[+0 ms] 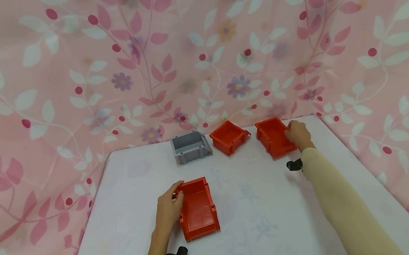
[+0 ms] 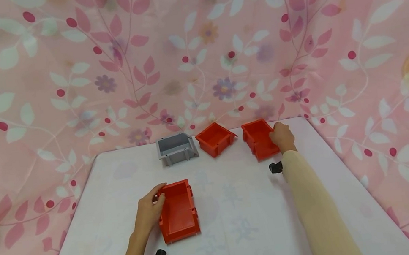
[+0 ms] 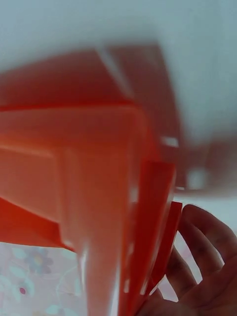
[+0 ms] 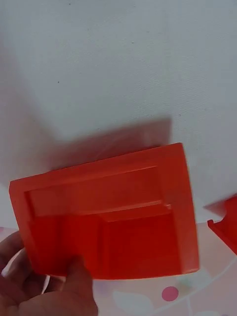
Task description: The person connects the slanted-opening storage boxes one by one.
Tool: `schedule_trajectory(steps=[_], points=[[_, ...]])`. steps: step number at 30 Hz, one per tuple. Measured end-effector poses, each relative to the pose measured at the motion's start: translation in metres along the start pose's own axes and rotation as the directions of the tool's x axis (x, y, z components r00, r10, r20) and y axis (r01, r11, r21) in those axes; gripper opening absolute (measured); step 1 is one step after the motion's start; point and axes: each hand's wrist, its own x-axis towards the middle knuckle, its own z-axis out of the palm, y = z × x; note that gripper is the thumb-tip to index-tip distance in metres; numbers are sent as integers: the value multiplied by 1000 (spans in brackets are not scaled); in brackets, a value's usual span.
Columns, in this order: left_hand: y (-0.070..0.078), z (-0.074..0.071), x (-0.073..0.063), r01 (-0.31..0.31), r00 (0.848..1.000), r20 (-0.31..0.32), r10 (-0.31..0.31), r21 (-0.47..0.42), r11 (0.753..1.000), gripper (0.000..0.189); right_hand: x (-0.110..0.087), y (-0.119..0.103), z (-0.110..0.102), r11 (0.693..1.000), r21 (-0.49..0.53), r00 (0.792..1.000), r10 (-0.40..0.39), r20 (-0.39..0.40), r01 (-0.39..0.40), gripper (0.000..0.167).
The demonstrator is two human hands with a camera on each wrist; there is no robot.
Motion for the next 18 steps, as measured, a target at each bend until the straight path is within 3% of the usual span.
schedule_trajectory(steps=[5,8,14,18], points=[[2,-1,0,-4,1000,-20,4,-7,1000,40,-1,-2,-2,1000,23,993,-4,122,1,45],[2,-2,-1,-7,1000,-26,7,-2,1000,41,-4,-4,-1,1000,3,992,-15,122,15,41],[3,0,-2,-7,1000,-26,7,8,1000,42,-18,-12,3,999,-5,998,-46,-33,46,24],[5,2,-3,-11,1000,-19,11,0,1000,43,-37,-27,4,996,33,981,-81,-177,89,27]])
